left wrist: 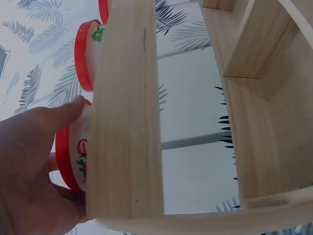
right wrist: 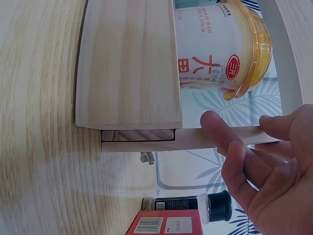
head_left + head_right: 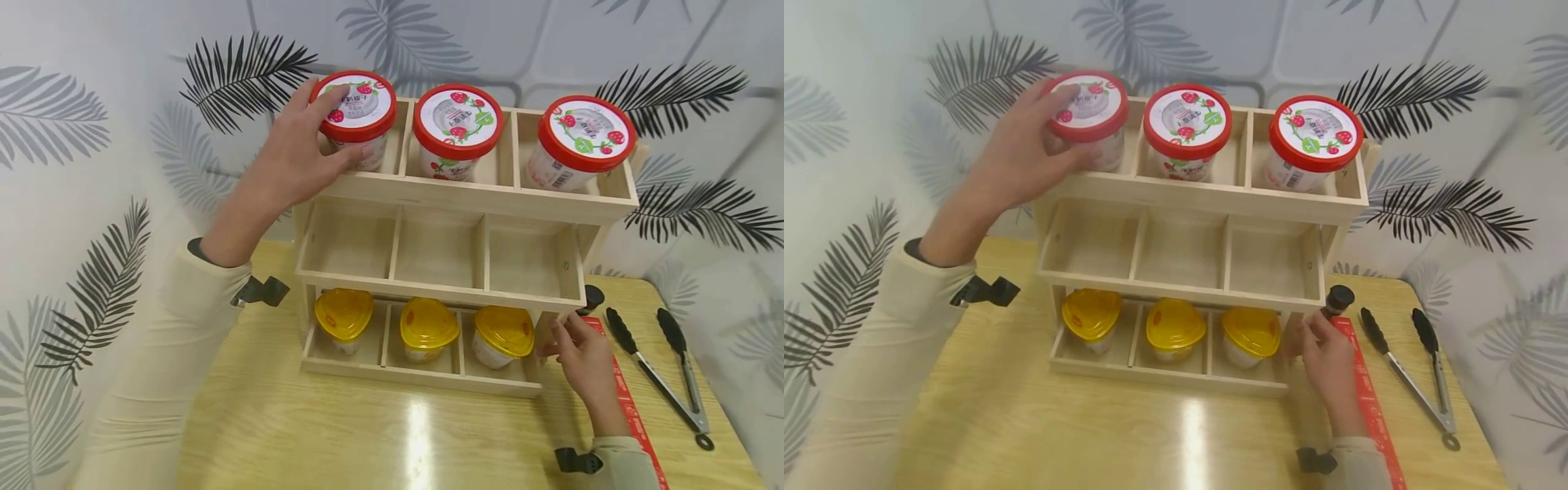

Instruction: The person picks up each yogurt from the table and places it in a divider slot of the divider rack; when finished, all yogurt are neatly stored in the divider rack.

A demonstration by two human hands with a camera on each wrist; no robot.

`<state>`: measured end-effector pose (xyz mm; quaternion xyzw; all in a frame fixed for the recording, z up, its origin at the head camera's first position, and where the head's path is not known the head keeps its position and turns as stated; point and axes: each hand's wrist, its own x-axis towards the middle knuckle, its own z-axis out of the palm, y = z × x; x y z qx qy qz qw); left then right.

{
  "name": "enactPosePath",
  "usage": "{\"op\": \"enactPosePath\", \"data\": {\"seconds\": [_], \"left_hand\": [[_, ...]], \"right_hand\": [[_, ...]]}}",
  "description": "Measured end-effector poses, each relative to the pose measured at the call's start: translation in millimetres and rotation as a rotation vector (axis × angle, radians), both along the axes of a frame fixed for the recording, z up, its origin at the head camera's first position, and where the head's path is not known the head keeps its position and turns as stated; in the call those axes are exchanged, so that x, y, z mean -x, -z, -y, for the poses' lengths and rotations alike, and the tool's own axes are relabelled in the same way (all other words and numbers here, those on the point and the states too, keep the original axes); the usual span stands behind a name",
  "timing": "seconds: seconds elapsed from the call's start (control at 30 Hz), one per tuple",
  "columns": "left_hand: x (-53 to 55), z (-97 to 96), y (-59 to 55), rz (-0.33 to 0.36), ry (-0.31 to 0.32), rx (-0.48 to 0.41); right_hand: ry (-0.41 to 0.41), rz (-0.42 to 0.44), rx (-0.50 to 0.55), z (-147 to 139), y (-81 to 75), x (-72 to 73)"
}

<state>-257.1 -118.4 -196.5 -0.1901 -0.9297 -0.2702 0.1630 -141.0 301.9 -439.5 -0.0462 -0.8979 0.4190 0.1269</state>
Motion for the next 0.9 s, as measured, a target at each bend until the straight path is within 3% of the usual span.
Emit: {"op": "enactPosePath", "data": {"seconds": [0.2,0.43,0.7,0.9], "left_hand": [[-3.3,8.5,-11.3,0.091,0.043,0.062],[-4.7,14.3,-17.3,0.108,0.091,0.096],[-9.9,17.0,-22.4,0.054,0.094,0.131],[-32.1,23.0,-19.1,-0.033,0.166,0.146]], "right_hand": [[-0.002,0.017,-0.013,-1.9,3.6,1.0],[-0.001,0.026,-0.01,-0.3,5.2,1.3],[-0.052,-0.002,-0.075,-2.3,-1.3,13.4],[-0.021,-0.01,-0.159,1.6,-13.2,8.8]]}}
